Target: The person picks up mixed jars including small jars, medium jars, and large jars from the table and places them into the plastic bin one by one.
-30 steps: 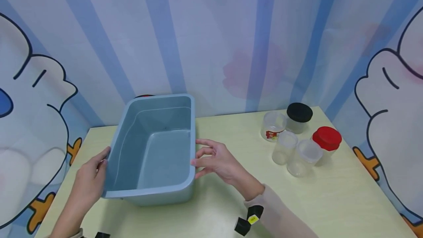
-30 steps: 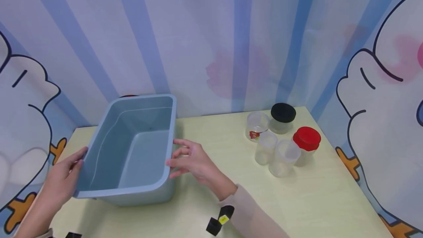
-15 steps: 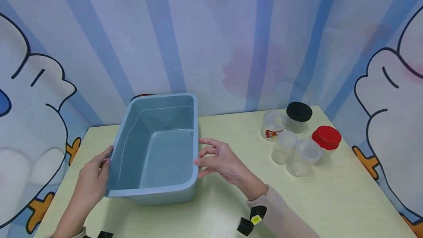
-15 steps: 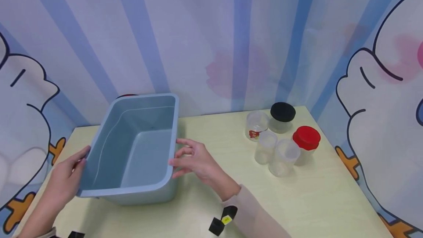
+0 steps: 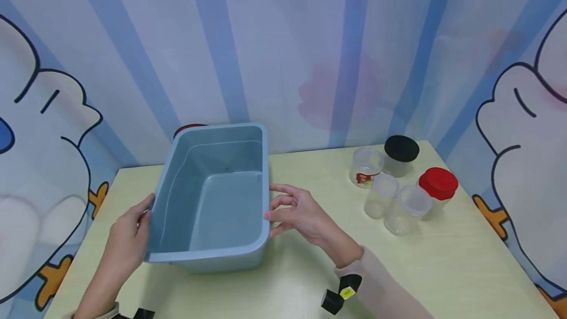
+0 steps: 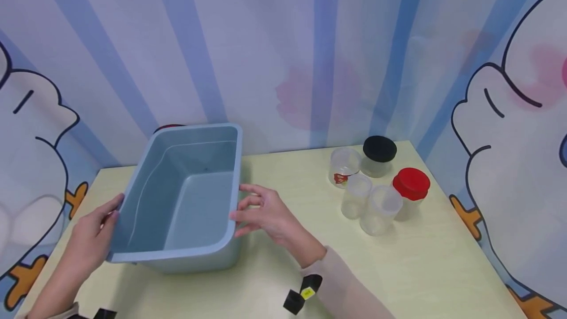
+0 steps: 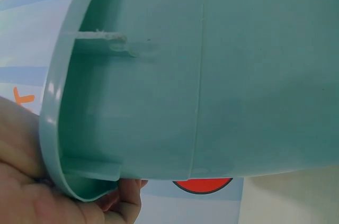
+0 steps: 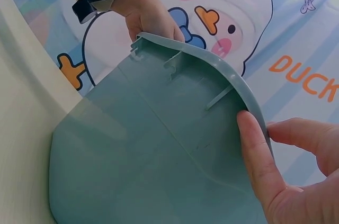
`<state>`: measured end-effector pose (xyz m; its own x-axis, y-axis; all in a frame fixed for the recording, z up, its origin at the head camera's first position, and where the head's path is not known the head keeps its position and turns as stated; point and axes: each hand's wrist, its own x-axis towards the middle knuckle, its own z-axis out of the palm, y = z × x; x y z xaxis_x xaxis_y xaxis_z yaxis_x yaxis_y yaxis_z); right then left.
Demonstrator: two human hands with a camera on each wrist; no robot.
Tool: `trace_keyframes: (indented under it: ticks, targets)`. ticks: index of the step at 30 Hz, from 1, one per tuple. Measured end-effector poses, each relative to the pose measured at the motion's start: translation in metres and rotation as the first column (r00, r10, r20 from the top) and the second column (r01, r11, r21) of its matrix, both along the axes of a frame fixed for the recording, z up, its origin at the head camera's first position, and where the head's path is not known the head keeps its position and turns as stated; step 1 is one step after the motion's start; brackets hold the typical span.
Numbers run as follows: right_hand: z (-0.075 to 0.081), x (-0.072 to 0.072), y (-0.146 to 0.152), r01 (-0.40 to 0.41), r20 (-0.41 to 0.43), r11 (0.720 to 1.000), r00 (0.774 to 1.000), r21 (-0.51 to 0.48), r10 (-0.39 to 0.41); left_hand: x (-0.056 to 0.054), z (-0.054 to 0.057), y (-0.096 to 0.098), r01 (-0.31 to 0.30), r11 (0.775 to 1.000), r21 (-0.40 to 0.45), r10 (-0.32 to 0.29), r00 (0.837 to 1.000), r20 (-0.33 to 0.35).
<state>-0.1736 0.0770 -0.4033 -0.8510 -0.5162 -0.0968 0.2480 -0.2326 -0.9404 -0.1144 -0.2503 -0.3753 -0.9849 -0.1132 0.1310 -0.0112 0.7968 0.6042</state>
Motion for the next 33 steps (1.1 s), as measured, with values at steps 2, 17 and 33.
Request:
trace_keyframes:
  ticks: [2,17,33]
  targets:
    - [0.001,0.000,0.002,-0.001,-0.002,1.000,1.000,0.004,0.001,-0.001,0.000,0.001,0.004,1.000,0.006,-0.004,1.000,0.003]
    - [0.000,-0.001,0.016,-0.006,-0.015,0.999,1.000,0.036,0.007,0.000,0.001,0.014,0.014,0.999,0.036,-0.016,0.999,0.036]
    - [0.001,-0.001,0.027,-0.011,-0.016,0.999,1.000,0.038,0.011,0.000,0.003,0.024,0.019,0.998,0.052,-0.022,0.997,0.068]
